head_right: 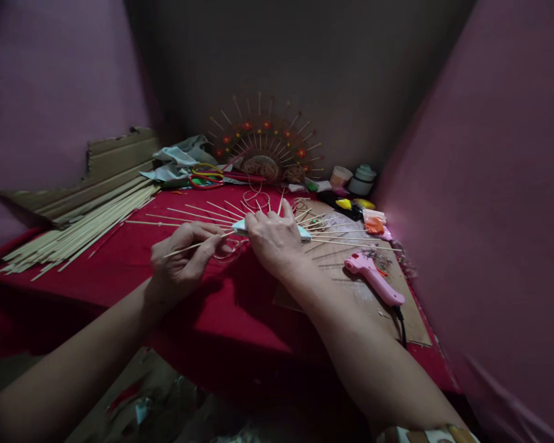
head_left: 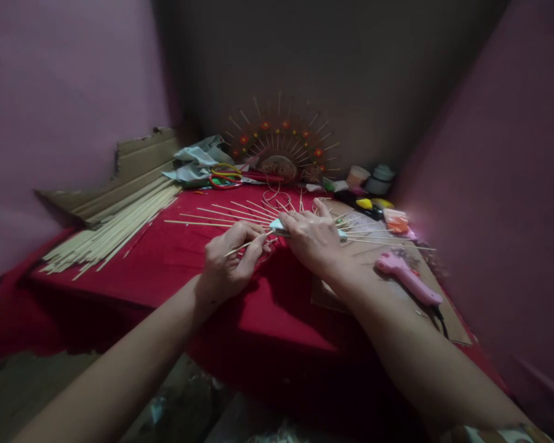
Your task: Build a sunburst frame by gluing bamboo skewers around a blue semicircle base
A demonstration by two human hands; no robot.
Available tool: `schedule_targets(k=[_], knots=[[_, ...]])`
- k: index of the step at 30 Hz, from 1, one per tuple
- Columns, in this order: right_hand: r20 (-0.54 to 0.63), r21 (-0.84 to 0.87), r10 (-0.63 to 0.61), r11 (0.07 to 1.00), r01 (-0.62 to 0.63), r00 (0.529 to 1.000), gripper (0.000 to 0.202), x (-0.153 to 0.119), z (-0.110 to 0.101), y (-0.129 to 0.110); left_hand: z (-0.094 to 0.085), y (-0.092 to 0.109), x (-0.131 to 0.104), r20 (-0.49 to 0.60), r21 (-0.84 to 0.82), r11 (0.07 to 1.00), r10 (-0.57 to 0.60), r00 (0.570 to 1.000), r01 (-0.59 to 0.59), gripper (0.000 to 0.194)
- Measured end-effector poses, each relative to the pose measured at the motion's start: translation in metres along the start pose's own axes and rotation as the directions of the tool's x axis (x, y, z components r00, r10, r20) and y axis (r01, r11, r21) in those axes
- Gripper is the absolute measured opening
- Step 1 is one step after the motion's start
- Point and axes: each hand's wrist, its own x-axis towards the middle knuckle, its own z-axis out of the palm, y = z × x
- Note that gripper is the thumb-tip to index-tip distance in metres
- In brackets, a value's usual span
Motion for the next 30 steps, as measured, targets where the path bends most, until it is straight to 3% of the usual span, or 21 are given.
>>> schedule_targets(k=[5,9,13,17,20,23,25,27,30], knots=[[0.001,-0.015,-0.009,1.0,0.009,1.0,0.02,-0.001,0.001,0.0,0.001,0.001,0.001,0.022,0.091,0.995,0.025,0.999,-0.027,0.008],[0.009,-0.017,-0.027,1.0,0.027,1.0,0.02,-0.001,0.002,0.0,0.0,0.003,0.002,0.095,0.251,0.953,0.149,0.984,-0.169,0.011],[0.028,-0.01,-0.04,0.999,0.04,0.999,0.021,-0.001,0.002,0.001,0.001,-0.002,0.002,0.175,0.352,0.87,0.302,0.937,-0.346,0.011],[0.033,-0.011,-0.041,0.999,0.041,0.999,0.02,-0.001,0.002,0.001,0.001,-0.007,0.004,0.204,0.337,0.855,0.342,0.917,-0.394,0.009],[0.024,-0.019,-0.039,0.999,0.04,0.999,0.02,-0.001,0.003,0.0,-0.001,-0.007,0.005,0.161,0.214,0.935,0.252,0.954,-0.283,0.01],[0.003,-0.009,-0.021,1.0,0.021,1.0,0.022,-0.001,0.003,0.0,-0.004,-0.004,0.004,0.047,0.0,1.0,0.008,0.999,-0.008,0.01],[-0.01,-0.001,-0.02,1.0,0.02,1.0,0.025,-0.001,0.003,0.0,-0.007,0.0,0.003,-0.005,-0.181,0.973,-0.149,0.989,0.145,0.009],[-0.017,-0.001,-0.013,1.0,0.013,1.0,0.026,-0.001,0.004,0.001,-0.01,0.003,0.002,-0.017,-0.294,0.933,-0.222,0.975,0.207,0.009],[-0.045,0.001,0.008,1.0,-0.008,0.999,0.025,0.0,0.005,0.003,-0.013,0.007,0.001,-0.02,-0.314,0.926,-0.229,0.973,0.211,0.013]])
